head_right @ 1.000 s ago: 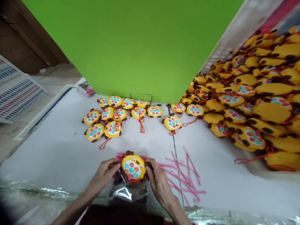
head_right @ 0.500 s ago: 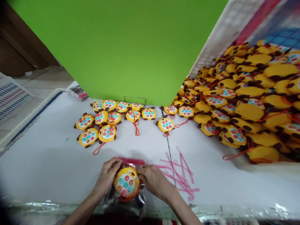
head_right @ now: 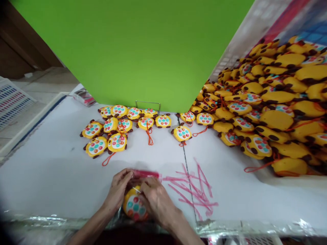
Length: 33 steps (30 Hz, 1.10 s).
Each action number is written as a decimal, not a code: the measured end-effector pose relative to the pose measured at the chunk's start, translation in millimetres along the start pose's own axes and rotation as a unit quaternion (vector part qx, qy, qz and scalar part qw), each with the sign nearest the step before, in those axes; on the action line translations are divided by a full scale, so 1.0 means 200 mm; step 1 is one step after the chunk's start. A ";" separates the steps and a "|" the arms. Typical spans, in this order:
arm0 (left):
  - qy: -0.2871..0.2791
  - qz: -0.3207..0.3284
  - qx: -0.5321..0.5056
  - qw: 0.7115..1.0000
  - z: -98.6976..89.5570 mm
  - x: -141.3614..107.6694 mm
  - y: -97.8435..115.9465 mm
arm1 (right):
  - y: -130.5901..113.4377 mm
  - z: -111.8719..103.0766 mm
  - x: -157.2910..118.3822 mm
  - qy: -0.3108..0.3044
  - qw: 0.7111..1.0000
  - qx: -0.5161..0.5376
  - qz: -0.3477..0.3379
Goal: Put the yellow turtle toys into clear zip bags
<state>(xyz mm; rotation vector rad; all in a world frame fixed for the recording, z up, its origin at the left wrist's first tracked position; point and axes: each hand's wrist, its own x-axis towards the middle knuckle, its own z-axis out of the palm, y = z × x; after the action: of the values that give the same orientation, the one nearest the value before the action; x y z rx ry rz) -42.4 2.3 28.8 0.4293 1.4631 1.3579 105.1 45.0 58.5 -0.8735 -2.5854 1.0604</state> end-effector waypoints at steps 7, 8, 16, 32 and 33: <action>-0.018 0.015 0.080 0.997 -0.05 -0.02 0.02 | 0.01 0.01 0.04 -0.025 0.998 0.065 0.003; -0.022 0.017 0.088 0.996 -0.05 -0.02 0.02 | 0.01 0.03 0.05 -0.038 0.996 0.076 0.004; -0.041 -0.047 0.099 0.993 -0.12 -0.04 -0.01 | 0.05 0.07 0.07 -0.020 0.995 0.092 0.026; -0.127 0.004 0.210 0.969 -0.13 -0.05 0.06 | 0.00 0.15 0.10 0.098 0.995 -0.031 0.010; -0.130 0.014 0.218 0.967 -0.13 -0.05 0.06 | 0.00 0.16 0.11 0.094 0.994 -0.062 0.005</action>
<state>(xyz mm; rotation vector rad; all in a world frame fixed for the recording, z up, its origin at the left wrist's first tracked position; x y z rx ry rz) -64.6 -14.6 38.4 0.8783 1.5317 0.9500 74.5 40.0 35.6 -0.9666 -2.5107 0.7851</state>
